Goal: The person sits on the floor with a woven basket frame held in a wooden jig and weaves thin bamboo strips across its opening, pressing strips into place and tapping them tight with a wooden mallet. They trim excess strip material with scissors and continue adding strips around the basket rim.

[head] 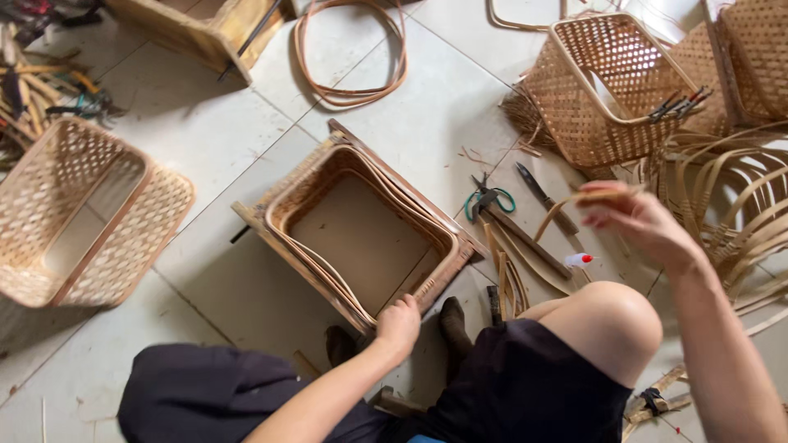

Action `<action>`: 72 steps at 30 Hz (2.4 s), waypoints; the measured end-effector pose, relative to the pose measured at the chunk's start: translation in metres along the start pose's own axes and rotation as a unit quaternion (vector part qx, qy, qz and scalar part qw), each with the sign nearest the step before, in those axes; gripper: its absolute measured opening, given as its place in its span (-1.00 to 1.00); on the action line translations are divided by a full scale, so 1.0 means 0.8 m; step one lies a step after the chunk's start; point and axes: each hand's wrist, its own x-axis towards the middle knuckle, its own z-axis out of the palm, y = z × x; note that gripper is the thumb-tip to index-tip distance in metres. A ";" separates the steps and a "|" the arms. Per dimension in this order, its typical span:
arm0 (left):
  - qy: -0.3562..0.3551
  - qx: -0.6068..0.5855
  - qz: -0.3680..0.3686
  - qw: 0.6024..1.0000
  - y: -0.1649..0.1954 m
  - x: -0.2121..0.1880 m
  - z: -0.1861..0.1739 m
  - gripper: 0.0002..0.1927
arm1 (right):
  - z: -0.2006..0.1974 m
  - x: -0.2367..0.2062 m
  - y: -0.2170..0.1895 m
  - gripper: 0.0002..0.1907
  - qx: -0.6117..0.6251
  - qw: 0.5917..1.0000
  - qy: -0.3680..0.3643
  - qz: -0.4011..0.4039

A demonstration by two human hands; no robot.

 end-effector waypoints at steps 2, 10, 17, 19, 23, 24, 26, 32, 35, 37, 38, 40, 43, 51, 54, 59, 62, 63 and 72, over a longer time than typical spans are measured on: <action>-0.028 -0.044 -0.020 0.998 0.025 -0.025 0.005 -0.72 | 0.007 0.018 -0.052 -0.72 -0.199 0.977 0.080 0.008; -0.231 -0.191 0.055 0.952 0.023 -0.046 -0.073 -0.47 | 0.182 0.094 -0.147 -0.82 -0.232 0.849 0.165 -0.446; 0.135 -0.615 0.039 0.776 0.009 0.009 -0.189 -0.52 | 0.362 0.108 -0.159 -0.83 -0.128 0.951 0.148 -0.241; 0.080 -0.586 -0.027 0.806 0.007 0.005 -0.194 -0.64 | 0.376 0.112 -0.153 -0.78 -0.145 0.937 0.147 -0.283; 0.147 -0.610 0.009 0.778 0.016 -0.003 -0.184 -0.81 | 0.373 0.128 -0.143 -0.73 -0.135 0.958 0.098 -0.234; 0.159 -0.607 0.010 0.778 0.018 -0.003 -0.181 -0.83 | 0.373 0.132 -0.142 -0.73 -0.135 0.965 0.088 -0.207; 0.183 -0.603 0.013 0.777 0.023 0.000 -0.177 -0.86 | 0.377 0.136 -0.143 -0.72 -0.159 0.961 0.084 -0.211; 0.182 -0.657 0.018 0.731 0.025 0.006 -0.168 -0.86 | 0.386 0.139 -0.150 -0.73 -0.167 0.962 0.059 -0.208; 0.143 -0.628 -0.033 0.764 0.027 0.008 -0.159 -0.80 | 0.390 0.144 -0.146 -0.73 -0.170 0.970 0.035 -0.171; 0.156 -0.621 -0.037 0.767 0.028 0.009 -0.151 -0.84 | 0.398 0.152 -0.138 -0.72 -0.202 0.969 0.013 -0.142; 0.164 -0.615 -0.040 0.770 0.027 0.011 -0.147 -0.85 | 0.405 0.160 -0.132 -0.70 -0.233 0.963 0.003 -0.134; 0.136 -0.626 -0.075 0.764 0.025 0.016 -0.137 -0.84 | 0.419 0.181 -0.119 -0.68 -0.260 0.953 -0.010 -0.158; 0.147 -0.633 -0.090 0.755 0.018 0.033 -0.120 -0.86 | 0.440 0.222 -0.095 -0.67 -0.268 0.937 -0.028 -0.222; 0.200 -0.580 -0.104 0.783 0.006 0.061 -0.062 -0.88 | 0.484 0.269 -0.053 -0.71 -0.368 0.912 -0.147 -0.106; 0.153 -0.583 -0.146 0.784 0.005 0.063 -0.052 -0.86 | 0.497 0.272 -0.052 -0.71 -0.368 0.908 -0.164 -0.112; -0.003 -0.635 -0.184 0.750 0.001 0.062 -0.058 -0.79 | 0.510 0.273 -0.051 -0.89 -0.366 0.904 -0.218 -0.040; 0.044 -0.648 -0.185 0.738 -0.002 0.060 -0.062 -0.79 | 0.514 0.273 -0.045 -0.88 -0.361 0.905 -0.222 -0.046; 0.033 -0.640 -0.185 0.745 -0.003 0.059 -0.062 -0.80 | 0.515 0.273 -0.041 -0.88 -0.358 0.905 -0.227 -0.041; -0.002 -0.737 -0.161 0.656 -0.009 0.093 -0.019 -0.77 | 0.428 0.275 -0.042 -0.41 -0.407 0.847 -0.244 -0.240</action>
